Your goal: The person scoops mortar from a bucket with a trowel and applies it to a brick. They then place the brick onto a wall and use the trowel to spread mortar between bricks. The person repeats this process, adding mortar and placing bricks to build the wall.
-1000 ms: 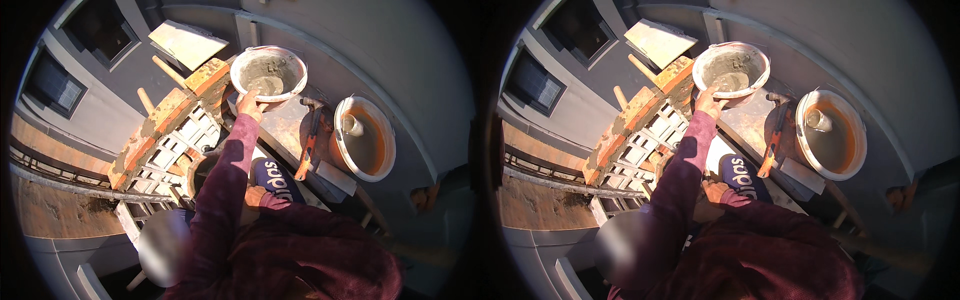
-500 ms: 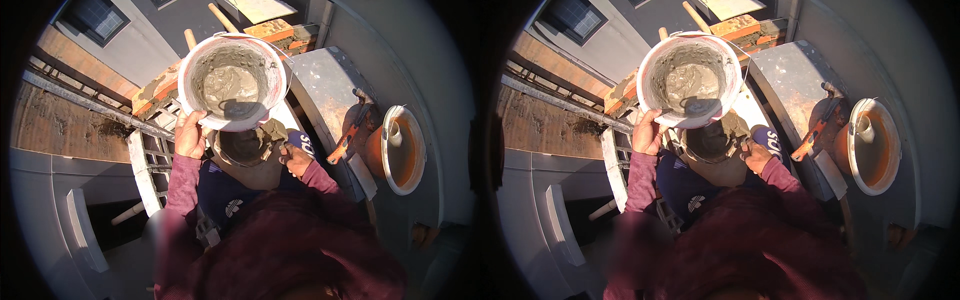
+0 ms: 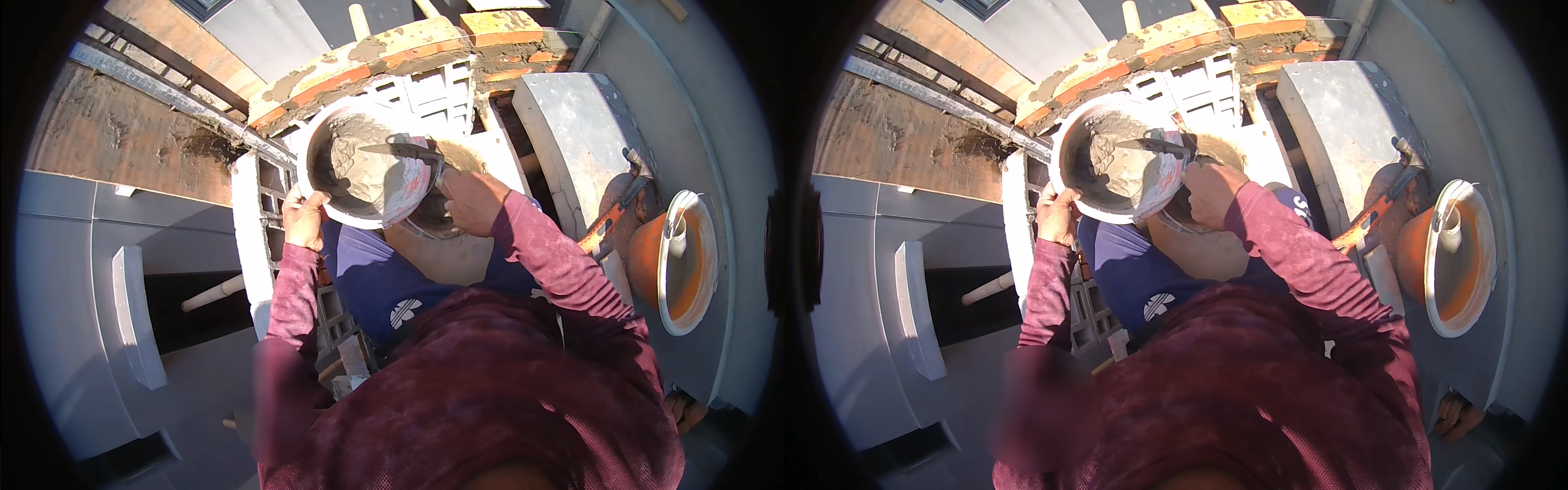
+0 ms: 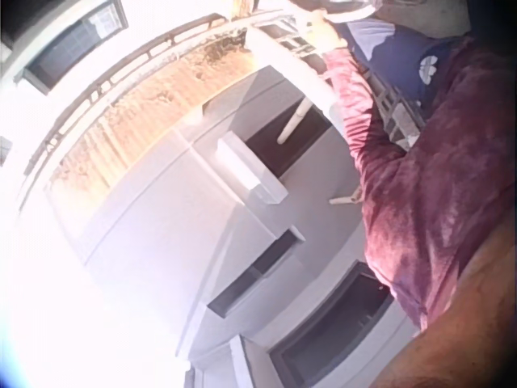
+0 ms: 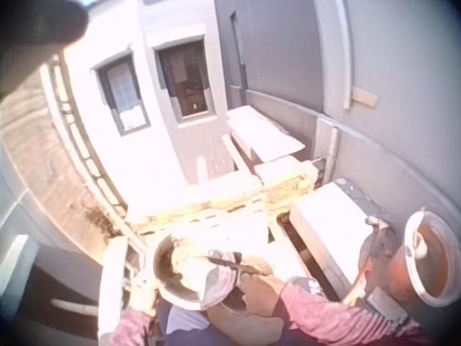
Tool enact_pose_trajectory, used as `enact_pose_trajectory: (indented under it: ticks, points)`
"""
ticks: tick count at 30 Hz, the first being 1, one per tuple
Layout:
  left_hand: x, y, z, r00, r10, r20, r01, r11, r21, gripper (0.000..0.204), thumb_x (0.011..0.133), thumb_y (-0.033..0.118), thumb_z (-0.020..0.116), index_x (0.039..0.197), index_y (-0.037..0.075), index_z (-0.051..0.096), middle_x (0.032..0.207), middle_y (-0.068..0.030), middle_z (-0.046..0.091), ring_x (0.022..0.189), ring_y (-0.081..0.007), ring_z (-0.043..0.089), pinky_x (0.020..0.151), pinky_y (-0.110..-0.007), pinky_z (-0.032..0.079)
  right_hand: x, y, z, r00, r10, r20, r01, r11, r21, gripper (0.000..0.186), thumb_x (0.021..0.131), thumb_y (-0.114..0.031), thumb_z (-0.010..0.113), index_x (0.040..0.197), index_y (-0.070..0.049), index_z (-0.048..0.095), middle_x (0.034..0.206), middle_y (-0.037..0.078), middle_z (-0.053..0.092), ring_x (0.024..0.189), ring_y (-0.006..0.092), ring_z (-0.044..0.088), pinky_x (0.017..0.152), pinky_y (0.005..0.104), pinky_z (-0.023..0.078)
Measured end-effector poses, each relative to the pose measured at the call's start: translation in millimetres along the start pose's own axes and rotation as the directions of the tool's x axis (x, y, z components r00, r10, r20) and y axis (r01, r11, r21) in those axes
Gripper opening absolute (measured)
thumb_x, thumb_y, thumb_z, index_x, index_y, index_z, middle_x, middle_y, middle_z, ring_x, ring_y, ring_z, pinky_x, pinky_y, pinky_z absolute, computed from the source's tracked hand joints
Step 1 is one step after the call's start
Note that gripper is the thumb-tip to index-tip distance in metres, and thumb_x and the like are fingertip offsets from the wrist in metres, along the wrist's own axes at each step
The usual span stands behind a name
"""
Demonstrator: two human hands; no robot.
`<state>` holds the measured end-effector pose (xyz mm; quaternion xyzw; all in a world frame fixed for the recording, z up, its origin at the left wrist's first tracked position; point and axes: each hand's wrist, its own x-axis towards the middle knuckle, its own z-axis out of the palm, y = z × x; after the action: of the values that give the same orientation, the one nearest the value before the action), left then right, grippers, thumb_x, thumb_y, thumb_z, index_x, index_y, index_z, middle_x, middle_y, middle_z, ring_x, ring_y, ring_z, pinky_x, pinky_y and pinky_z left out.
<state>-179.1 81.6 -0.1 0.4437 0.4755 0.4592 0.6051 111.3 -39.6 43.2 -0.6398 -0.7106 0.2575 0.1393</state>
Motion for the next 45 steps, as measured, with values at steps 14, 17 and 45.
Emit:
enact_pose_trajectory:
  ticks: [14,17,45]
  points:
    - [-6.6,-13.4,-9.3,0.987,0.089,0.132,-0.107,0.985,0.138,0.041,0.072,-0.013,0.059,0.11,-0.001,0.067,0.095,-0.001,0.064,0.072,-0.0083,0.058,0.063,-0.023,0.047,46.2,-19.6,68.4,0.982,-0.174,0.078,0.185,0.966,-0.18,0.032,0.083,-0.013,0.062,0.106,0.008,0.052,0.098,0.025,0.064,0.085,0.0407,0.068,0.075,0.0468,0.055]
    - [-9.5,-13.9,-8.5,0.987,0.104,0.119,-0.12,0.983,0.137,0.041,0.073,-0.012,0.06,0.111,0.0,0.067,0.094,0.0001,0.065,0.069,-0.0069,0.057,0.061,-0.021,0.045,38.3,-7.5,62.3,0.972,-0.136,0.194,0.17,0.97,-0.175,0.032,0.084,-0.017,0.06,0.105,0.007,0.055,0.097,0.025,0.063,0.082,0.0399,0.068,0.073,0.0477,0.054]
    - [-51.4,-46.5,-32.2,0.999,0.017,-0.047,-0.033,0.929,-0.368,0.029,0.085,-0.014,0.051,0.105,0.004,0.06,0.085,-0.0061,0.065,0.069,-0.0147,0.063,0.067,-0.03,0.057,37.3,-6.7,100.3,0.853,-0.254,0.456,-0.425,0.169,0.889,0.022,0.095,-0.012,0.056,0.112,0.001,0.053,0.073,0.002,0.05,0.048,0.0066,0.05,0.034,0.0234,0.042]
